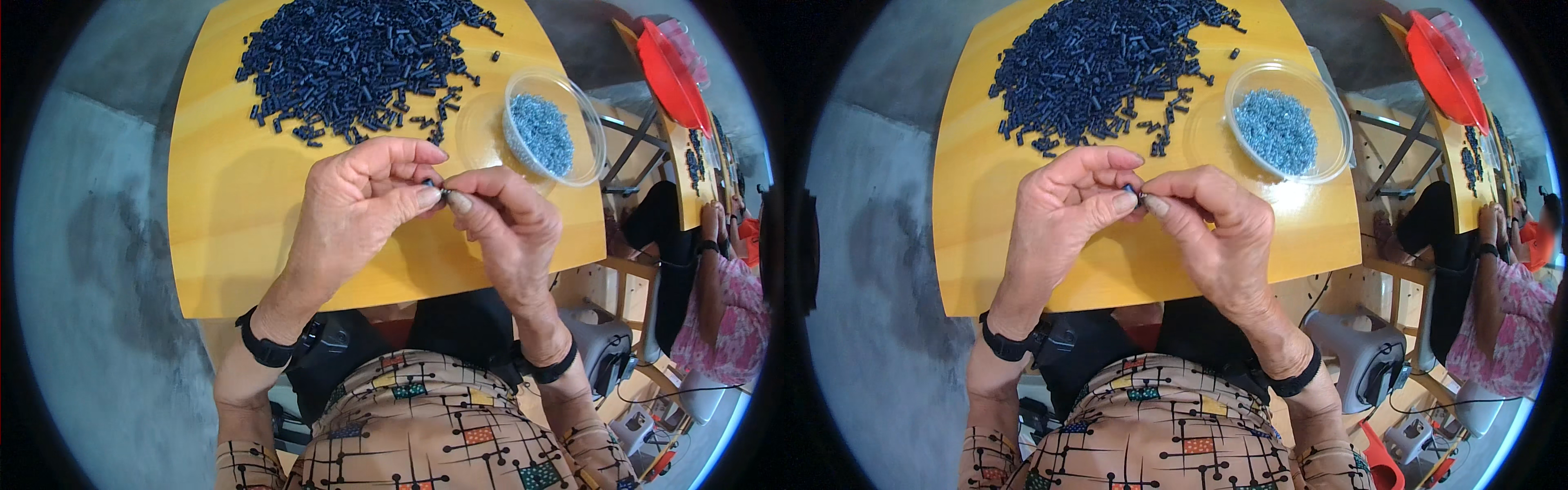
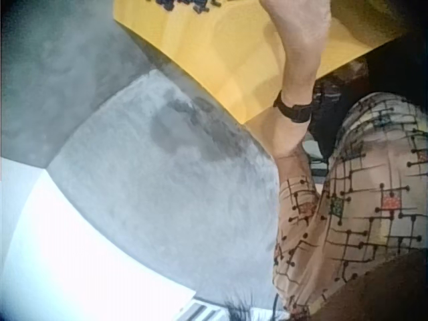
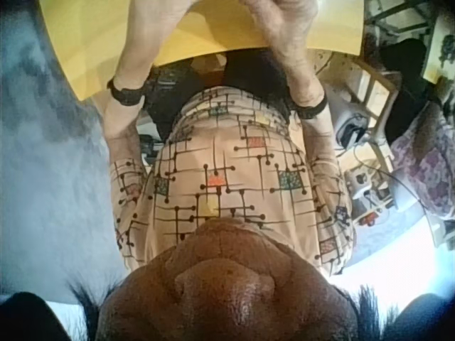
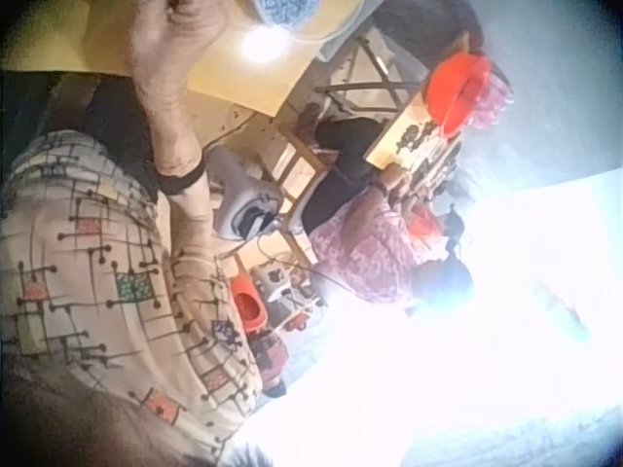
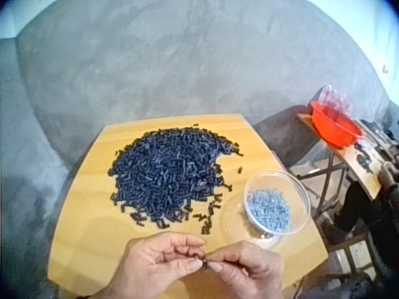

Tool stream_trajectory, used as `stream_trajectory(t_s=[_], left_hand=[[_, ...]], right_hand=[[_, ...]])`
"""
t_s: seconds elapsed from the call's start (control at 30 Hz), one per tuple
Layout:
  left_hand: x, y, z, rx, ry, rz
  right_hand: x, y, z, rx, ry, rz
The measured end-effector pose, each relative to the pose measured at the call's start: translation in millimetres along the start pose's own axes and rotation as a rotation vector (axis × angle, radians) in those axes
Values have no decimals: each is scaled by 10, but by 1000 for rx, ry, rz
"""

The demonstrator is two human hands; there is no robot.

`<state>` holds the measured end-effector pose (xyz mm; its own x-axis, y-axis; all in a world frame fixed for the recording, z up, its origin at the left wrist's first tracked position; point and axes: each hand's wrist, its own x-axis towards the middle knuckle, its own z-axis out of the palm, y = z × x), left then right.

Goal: Manually assembling small black plastic tubes with blue caps in a manufacturing environment.

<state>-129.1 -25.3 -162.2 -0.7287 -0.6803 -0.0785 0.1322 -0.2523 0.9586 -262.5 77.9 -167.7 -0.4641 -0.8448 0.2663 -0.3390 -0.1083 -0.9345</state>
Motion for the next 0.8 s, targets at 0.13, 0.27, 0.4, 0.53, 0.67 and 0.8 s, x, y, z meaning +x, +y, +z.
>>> stream_trajectory(t_s=[0.13, 0.27, 0.4, 0.53, 0.67, 0.8], left_hand=[[-281, 25, -12, 185, 15, 101], [-475, 85, -12, 235, 36, 128], [-632, 125, -34, 380, 59, 182], [-773, 160, -13, 573, 73, 261], [-872, 168, 13, 746, 97, 339], [-945, 165, 17, 720, 116, 338]], right_hand=[[-126, -83, -10, 333, -66, 276], [-177, -170, 17, 304, -148, 263], [-236, -244, 66, 303, -176, 250], [-314, -306, 94, 221, -211, 230], [-368, -325, 123, 143, -248, 164], [-421, -322, 135, 130, -271, 157]])
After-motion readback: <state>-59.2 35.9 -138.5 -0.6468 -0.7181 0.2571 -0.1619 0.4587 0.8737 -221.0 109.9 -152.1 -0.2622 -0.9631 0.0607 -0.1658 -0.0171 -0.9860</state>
